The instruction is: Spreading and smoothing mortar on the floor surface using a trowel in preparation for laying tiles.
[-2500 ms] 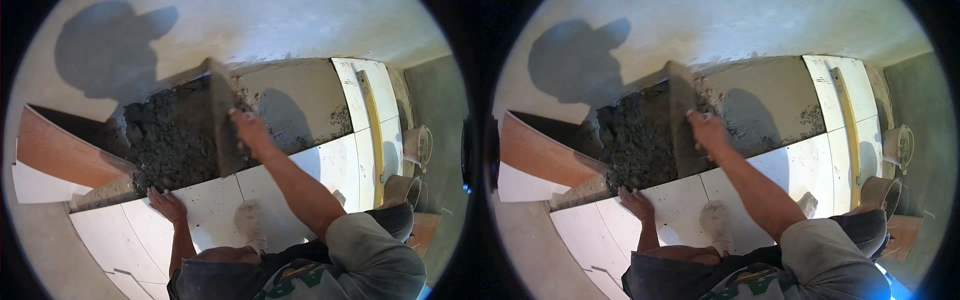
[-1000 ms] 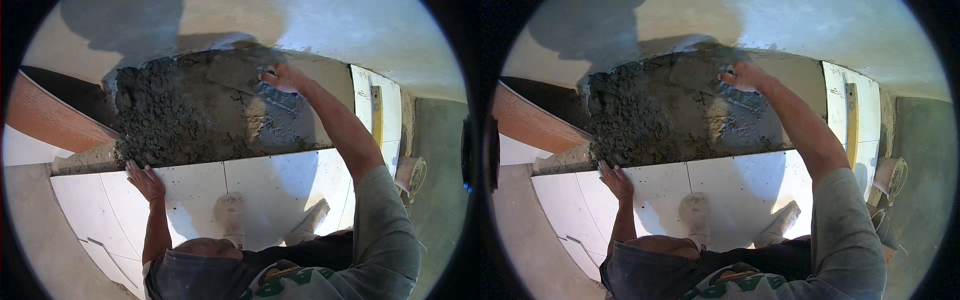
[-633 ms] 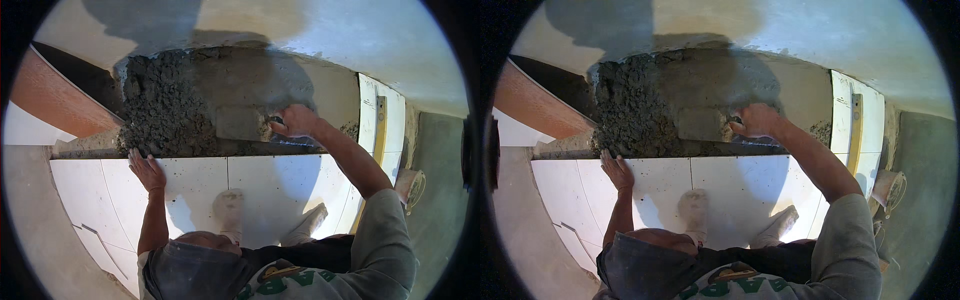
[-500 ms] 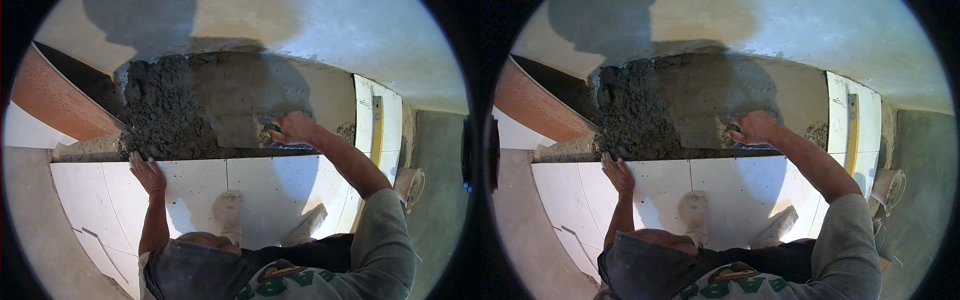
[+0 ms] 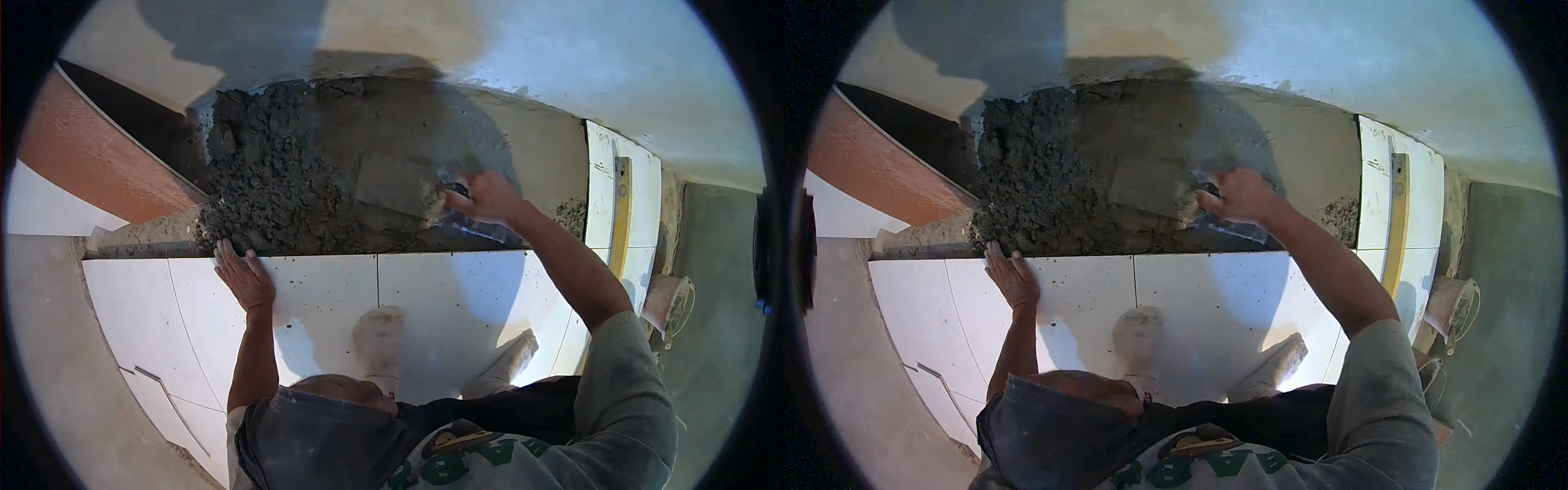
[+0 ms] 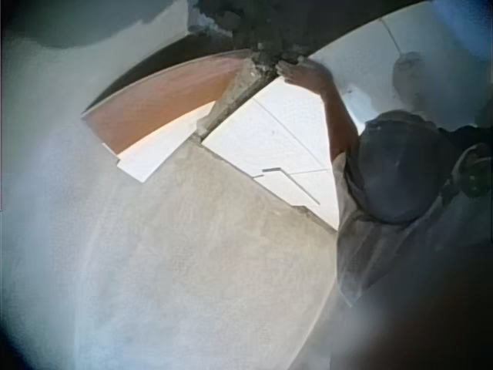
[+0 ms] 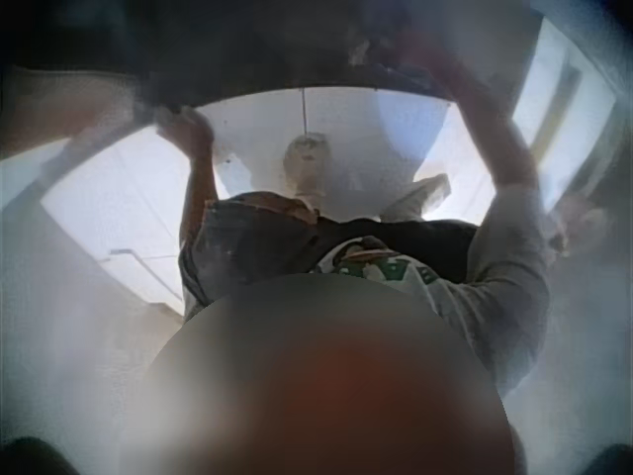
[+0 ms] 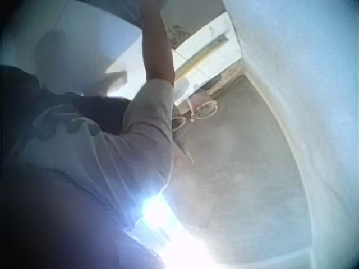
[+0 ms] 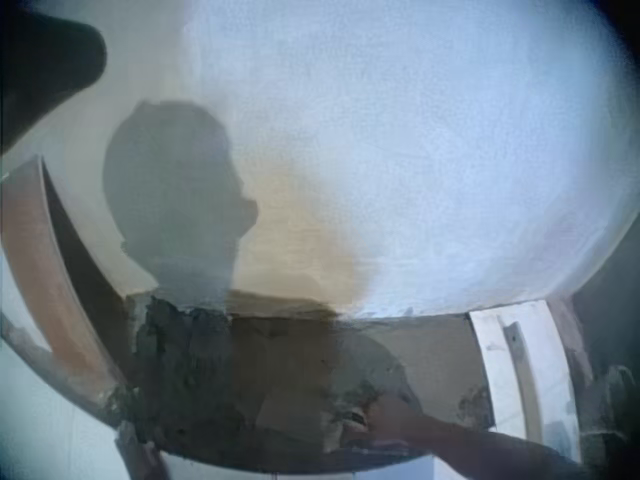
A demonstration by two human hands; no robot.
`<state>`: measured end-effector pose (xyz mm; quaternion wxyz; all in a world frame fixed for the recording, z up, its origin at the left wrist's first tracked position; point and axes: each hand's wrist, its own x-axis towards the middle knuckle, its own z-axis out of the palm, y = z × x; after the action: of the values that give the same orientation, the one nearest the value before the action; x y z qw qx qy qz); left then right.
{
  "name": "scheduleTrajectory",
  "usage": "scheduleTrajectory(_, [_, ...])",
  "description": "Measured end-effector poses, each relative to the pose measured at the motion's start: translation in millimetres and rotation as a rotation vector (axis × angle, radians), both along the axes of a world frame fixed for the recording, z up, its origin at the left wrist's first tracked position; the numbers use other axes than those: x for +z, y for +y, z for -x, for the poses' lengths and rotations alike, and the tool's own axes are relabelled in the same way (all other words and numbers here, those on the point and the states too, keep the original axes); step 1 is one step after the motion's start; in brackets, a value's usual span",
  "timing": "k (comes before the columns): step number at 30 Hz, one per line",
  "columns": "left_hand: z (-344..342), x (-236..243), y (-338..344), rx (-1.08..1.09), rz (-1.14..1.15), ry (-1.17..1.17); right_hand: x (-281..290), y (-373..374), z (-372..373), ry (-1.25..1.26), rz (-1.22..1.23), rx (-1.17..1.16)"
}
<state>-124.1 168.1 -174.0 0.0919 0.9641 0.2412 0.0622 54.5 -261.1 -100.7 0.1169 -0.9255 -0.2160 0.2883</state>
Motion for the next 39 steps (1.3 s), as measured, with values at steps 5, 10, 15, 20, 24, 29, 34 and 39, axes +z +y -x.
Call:
scheduleTrajectory(5, [0, 0, 0, 0.002, 0.001, 0.010, 10, 32, -4, 0.028, 0.024, 0.107])
scheduleTrajectory(10, [1, -1, 0, -0.001, -0.015, 0.013, 24, 31, 5, 0.134, 0.144, 0.178])
scheduleTrajectory(15, [0, -2, 1, 0.008, -0.024, 0.022, 16, 25, 14, 0.093, 0.111, 0.202])
scheduleTrajectory(20, [1, -5, 4, 0.006, -0.014, 0.027, 10, 29, 25, 0.006, 0.029, 0.199])
scheduleTrajectory(24, [5, -8, 5, -0.003, -0.060, 0.049, 13, 24, 27, 0.068, 0.061, 0.268])
scheduleTrajectory(29, [1, -5, 4, -0.016, -0.038, 0.010, 12, 23, 36, 0.040, 0.051, 0.244])
scheduleTrajectory(34, [0, -5, 1, 0.010, -0.002, 0.002, 4, 17, 39, 0.041, 0.073, 0.226])
scheduleTrajectory(39, [3, -3, 7, 0.001, -0.012, -0.014, 1, 18, 44, -0.001, 0.063, 0.201])
